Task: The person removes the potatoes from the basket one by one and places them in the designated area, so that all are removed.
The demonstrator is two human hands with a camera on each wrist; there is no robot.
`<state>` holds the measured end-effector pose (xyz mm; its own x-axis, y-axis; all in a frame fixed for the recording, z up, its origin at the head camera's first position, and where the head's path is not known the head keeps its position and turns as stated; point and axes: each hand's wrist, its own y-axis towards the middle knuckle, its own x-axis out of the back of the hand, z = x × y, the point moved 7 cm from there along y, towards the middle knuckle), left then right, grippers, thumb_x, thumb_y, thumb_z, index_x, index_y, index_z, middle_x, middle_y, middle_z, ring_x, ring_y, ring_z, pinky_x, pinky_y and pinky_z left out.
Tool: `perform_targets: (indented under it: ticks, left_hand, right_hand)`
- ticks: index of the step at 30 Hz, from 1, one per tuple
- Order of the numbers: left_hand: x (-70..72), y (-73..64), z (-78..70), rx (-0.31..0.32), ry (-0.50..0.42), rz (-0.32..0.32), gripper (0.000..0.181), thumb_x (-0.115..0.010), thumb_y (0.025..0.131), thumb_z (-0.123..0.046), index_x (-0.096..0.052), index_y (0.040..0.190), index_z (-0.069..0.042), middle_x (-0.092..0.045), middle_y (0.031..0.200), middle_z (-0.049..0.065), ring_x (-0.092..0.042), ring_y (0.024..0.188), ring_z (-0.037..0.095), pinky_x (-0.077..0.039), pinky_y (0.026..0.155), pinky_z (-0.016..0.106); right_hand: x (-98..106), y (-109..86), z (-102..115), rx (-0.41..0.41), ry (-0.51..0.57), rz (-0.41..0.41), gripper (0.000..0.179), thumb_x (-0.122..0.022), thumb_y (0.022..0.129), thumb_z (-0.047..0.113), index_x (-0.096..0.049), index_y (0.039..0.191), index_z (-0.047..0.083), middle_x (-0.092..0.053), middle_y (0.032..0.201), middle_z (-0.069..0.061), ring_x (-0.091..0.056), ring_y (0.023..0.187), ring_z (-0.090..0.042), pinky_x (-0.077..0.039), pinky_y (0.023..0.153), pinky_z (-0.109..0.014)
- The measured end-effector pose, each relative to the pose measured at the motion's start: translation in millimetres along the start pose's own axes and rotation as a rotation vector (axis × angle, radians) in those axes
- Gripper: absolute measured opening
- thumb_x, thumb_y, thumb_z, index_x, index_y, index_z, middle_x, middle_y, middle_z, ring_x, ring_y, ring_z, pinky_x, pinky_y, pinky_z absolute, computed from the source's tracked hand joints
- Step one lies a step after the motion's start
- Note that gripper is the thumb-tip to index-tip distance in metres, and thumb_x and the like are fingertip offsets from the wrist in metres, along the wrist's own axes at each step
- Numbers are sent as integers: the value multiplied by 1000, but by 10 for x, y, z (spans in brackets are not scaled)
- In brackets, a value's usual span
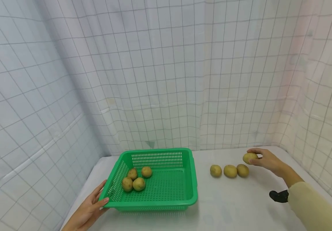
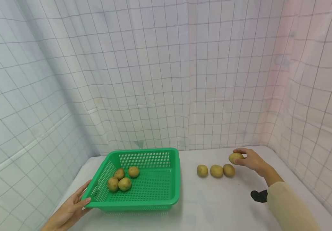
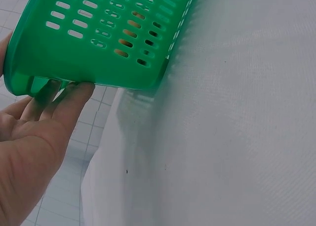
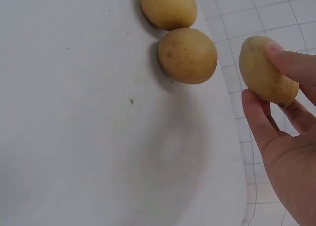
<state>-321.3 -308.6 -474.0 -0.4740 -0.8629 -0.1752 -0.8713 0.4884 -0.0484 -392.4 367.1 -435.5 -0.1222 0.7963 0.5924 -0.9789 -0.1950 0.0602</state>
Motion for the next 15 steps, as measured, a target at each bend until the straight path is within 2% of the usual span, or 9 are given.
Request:
perform_targets:
  ticks: [5,10,15]
  left_hand:
    - [8,6,-4,8,8,-7,80,-40,113,-5,23,162,-14,-18,158,-7,-46,138,10,-45,107,34]
    - [-3,-6,-4,3,-11,10,81,-40,112,-4,25,161,-13,-31,149,-19,-47,138,12,-45,107,34]
    - [-11,-10,-14,-17,-26,27,82,-39,112,-2,26,160,-10,-42,142,-27,-50,135,12,-46,107,34]
  right_hand:
    - [17,-87,-158,-31,-26,-25,61,-70,102,24,-47,147,-10,-49,143,-32,-54,124,-46,-51,95,-51]
    - [4,-212,-312,-52,-47,-37,62,-72,100,24,-48,146,-10,-50,142,-32,-48,127,-47,-49,95,-55]
    - [-22,-244,-455,-74,-42,-45,61,-73,99,22,-49,145,-9,-50,142,-33,-47,126,-45,-50,93,-48]
